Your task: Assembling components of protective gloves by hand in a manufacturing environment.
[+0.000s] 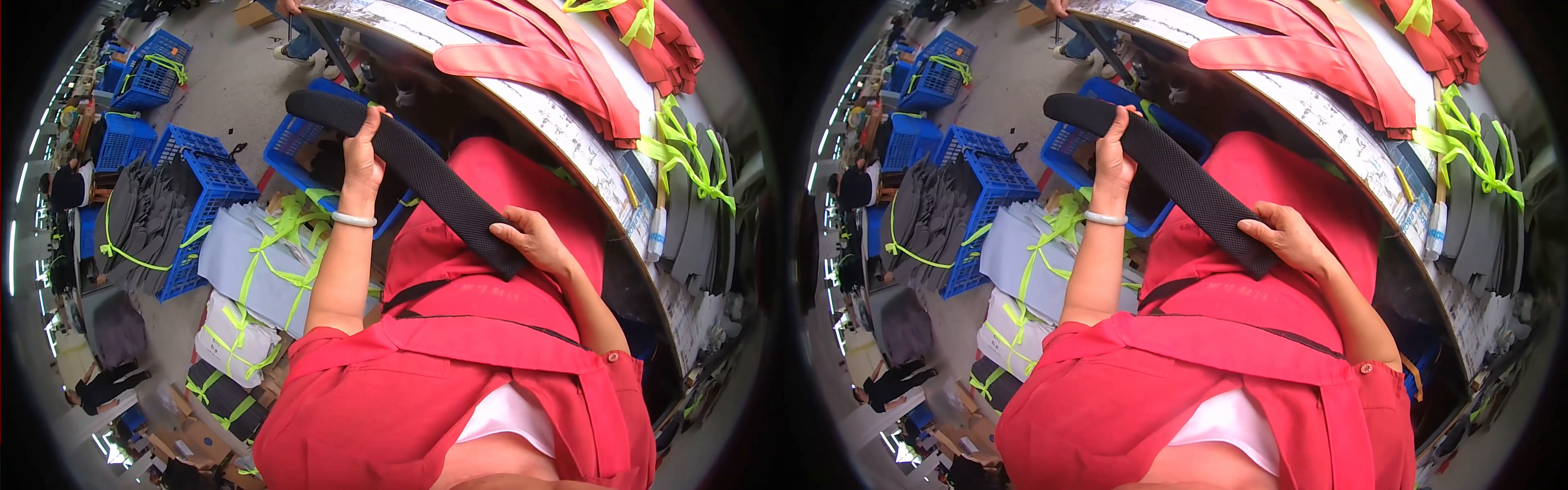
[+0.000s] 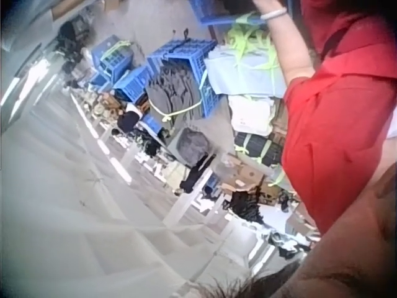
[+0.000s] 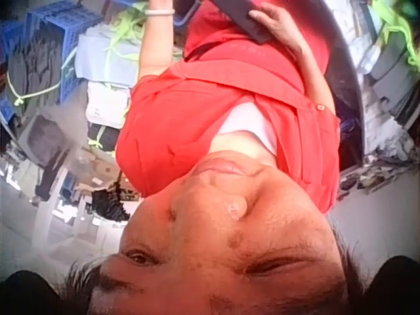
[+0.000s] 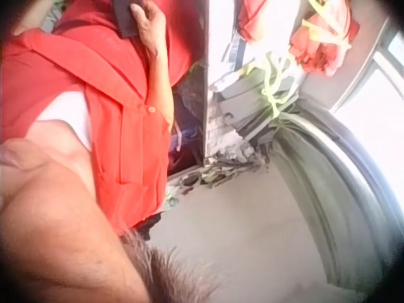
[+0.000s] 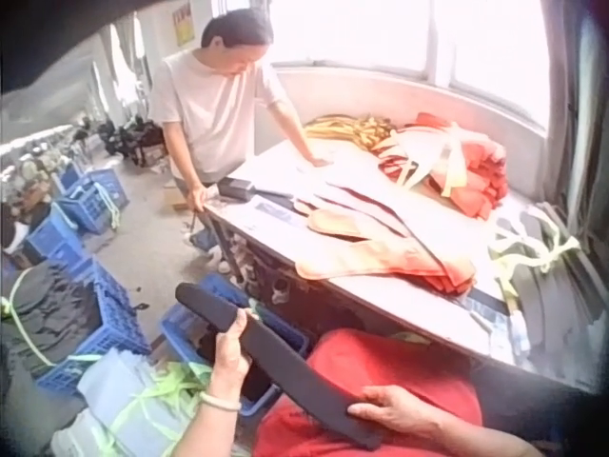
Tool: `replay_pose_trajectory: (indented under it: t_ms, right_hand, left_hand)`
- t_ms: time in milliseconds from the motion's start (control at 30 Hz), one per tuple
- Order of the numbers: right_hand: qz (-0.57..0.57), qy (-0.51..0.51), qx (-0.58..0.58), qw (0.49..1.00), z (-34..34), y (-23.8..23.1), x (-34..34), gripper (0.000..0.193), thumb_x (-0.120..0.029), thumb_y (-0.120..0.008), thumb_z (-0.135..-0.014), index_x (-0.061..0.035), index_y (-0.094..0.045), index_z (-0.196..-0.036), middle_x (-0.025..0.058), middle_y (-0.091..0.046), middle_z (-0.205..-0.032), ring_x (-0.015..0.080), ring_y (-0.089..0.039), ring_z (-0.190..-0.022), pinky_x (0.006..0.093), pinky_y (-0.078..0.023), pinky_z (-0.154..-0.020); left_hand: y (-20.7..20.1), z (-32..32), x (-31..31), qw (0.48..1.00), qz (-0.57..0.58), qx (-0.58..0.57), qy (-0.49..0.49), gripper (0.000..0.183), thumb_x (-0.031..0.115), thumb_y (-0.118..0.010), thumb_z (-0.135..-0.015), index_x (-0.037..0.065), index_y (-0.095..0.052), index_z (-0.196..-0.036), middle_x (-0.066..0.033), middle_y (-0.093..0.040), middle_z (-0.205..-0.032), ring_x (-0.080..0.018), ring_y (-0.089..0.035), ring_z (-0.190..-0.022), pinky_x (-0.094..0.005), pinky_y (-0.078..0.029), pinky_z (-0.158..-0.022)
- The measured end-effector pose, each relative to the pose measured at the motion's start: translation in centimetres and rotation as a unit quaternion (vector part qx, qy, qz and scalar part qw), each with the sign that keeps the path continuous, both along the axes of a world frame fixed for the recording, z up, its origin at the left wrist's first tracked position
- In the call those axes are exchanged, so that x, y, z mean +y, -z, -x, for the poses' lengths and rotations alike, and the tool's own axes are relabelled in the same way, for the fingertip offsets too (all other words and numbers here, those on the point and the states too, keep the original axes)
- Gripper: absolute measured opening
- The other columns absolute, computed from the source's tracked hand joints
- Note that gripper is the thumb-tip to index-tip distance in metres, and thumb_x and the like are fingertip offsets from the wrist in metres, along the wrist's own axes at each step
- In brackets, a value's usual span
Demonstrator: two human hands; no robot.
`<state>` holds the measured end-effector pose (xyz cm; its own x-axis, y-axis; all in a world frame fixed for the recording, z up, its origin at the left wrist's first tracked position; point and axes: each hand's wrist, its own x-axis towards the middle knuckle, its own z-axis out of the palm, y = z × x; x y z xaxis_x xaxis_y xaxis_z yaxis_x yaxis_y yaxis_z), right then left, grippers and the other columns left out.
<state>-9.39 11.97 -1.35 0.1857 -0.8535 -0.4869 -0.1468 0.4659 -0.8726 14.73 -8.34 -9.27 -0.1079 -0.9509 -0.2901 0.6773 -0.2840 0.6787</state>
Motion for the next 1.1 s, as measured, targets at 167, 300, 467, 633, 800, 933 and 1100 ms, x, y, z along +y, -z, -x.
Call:
replay_pose_trajectory:
  t_ms: [167,300,467,633,800,933,1100]
  right_hand:
    - [-0.004,-0.011,-0.012,1.000,-0.3,0.4,0.3,0.027,-0.026,-0.060,-0.097,0.0007,-0.061,-0.099,-0.0018,-0.060,-0.084,0.0048,-0.053,-0.077,0.0236,-0.045,-0.068]
    - [0.047,-0.077,0.080,0.993,-0.7,1.0,-0.4,0.029,-0.027,-0.057,-0.097,-0.0002,-0.060,-0.107,0.0107,-0.063,-0.080,0.0179,-0.061,-0.072,0.0324,-0.048,-0.067]
    - [0.194,-0.080,0.237,0.949,2.8,0.6,-1.8,0.027,-0.024,-0.060,-0.094,0.0004,-0.061,-0.106,0.0184,-0.066,-0.085,0.0316,-0.067,-0.081,0.0377,-0.051,-0.074]
    - [0.321,0.112,0.167,0.925,2.4,-4.4,-6.4,0.031,-0.027,-0.060,-0.095,-0.0012,-0.058,-0.113,0.0130,-0.065,-0.091,0.0199,-0.062,-0.083,0.0329,-0.049,-0.076]
    - [0.369,0.117,0.130,0.913,0.5,-5.1,-7.5,0.028,-0.028,-0.064,-0.092,-0.0009,-0.065,-0.100,0.0110,-0.066,-0.079,0.0185,-0.062,-0.073,0.0318,-0.049,-0.067]
    - [0.290,0.128,0.044,0.948,-0.3,-4.2,-5.0,0.025,-0.023,-0.067,-0.090,0.0019,-0.064,-0.096,0.0088,-0.062,-0.075,0.0143,-0.062,-0.068,0.0299,-0.049,-0.060]
    - [0.415,0.170,0.246,0.859,-0.2,0.3,-4.8,0.025,-0.024,-0.065,-0.090,-0.0002,-0.063,-0.083,0.0128,-0.056,-0.067,0.0198,-0.060,-0.058,0.0338,-0.046,-0.054]
  left_hand:
    - [0.1,-1.1,-2.1,0.999,-0.008,0.003,-0.052,0.018,0.017,-0.075,-0.084,0.002,-0.065,-0.089,-0.0081,-0.066,-0.082,-0.0205,-0.064,-0.072,-0.0344,-0.055,-0.069]
    - [-4.3,-2.2,-7.1,0.991,0.061,-0.106,-0.049,0.016,0.016,-0.077,-0.082,0.003,-0.069,-0.082,-0.0064,-0.067,-0.077,-0.0178,-0.064,-0.067,-0.0307,-0.053,-0.064]
    - [-13.2,-2.4,-10.1,0.950,0.216,-0.223,0.037,0.016,0.017,-0.076,-0.083,0.004,-0.069,-0.079,-0.0045,-0.066,-0.072,-0.0141,-0.063,-0.060,-0.0263,-0.051,-0.057]
    - [-12.1,2.5,0.4,0.811,0.237,-0.395,0.362,0.024,0.015,-0.077,-0.080,0.000,-0.071,-0.097,-0.0022,-0.069,-0.084,-0.0084,-0.062,-0.075,-0.0262,-0.051,-0.071]
    - [-9.2,5.1,7.8,0.779,0.173,-0.247,0.550,0.028,0.017,-0.069,-0.089,0.001,-0.065,-0.111,-0.0018,-0.067,-0.101,-0.0085,-0.059,-0.088,-0.0268,-0.050,-0.079]
    - [-8.9,6.4,7.9,0.834,0.148,-0.197,0.493,0.018,0.016,-0.066,-0.091,-0.001,-0.068,-0.099,-0.0013,-0.067,-0.087,-0.0060,-0.058,-0.081,-0.0228,-0.048,-0.071]
    - [-7.3,8.3,10.1,0.824,0.264,-0.298,0.402,0.014,0.011,-0.071,-0.086,-0.002,-0.068,-0.084,0.0029,-0.064,-0.072,-0.0035,-0.054,-0.068,-0.0226,-0.045,-0.058]
